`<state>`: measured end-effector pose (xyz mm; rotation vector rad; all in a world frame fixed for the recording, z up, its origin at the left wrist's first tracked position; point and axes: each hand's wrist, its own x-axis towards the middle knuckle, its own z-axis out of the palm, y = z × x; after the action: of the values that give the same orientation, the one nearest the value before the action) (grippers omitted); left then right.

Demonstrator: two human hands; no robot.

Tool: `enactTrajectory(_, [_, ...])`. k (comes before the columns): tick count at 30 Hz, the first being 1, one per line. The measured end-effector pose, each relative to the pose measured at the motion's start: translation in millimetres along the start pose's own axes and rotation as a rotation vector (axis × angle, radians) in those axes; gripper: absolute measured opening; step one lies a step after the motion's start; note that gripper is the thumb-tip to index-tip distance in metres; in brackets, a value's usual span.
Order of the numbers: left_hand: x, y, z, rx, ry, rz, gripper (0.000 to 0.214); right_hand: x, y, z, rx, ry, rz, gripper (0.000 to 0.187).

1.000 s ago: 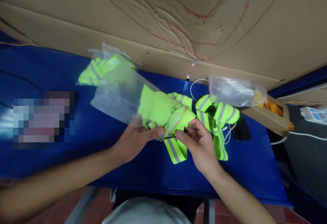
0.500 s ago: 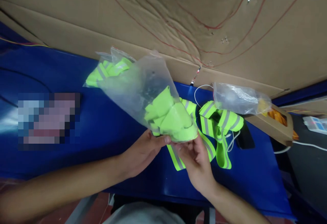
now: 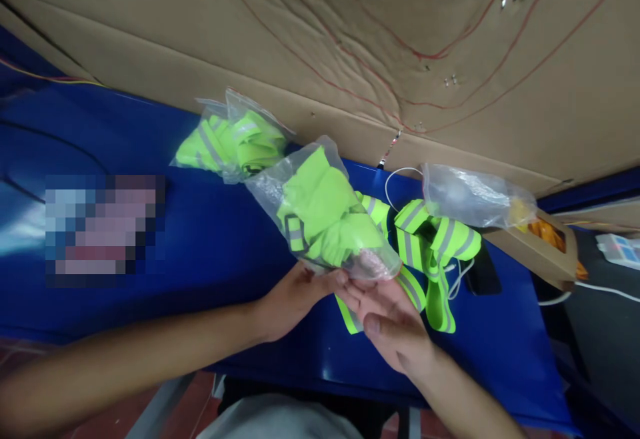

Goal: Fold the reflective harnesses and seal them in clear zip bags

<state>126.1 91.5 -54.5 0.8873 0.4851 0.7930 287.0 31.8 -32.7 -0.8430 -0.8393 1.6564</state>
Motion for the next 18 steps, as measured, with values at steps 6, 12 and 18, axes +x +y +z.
enactTrajectory(6, [1, -7, -5.7, 0.193, -0.014, -0.052, 0.049, 8, 4, 4, 0.041, 0.187, 0.104, 0.055])
enactTrajectory(12, [-6, 11, -15.6, 0.99, -0.361, 0.319, 0.032, 20, -10, -9, 0.034, 0.397, 0.138, 0.036])
enactTrajectory(18, [-13, 38, -9.9, 1.623, -0.314, 1.178, 0.028, 17, -22, -8, 0.038, 0.408, 0.077, 0.018])
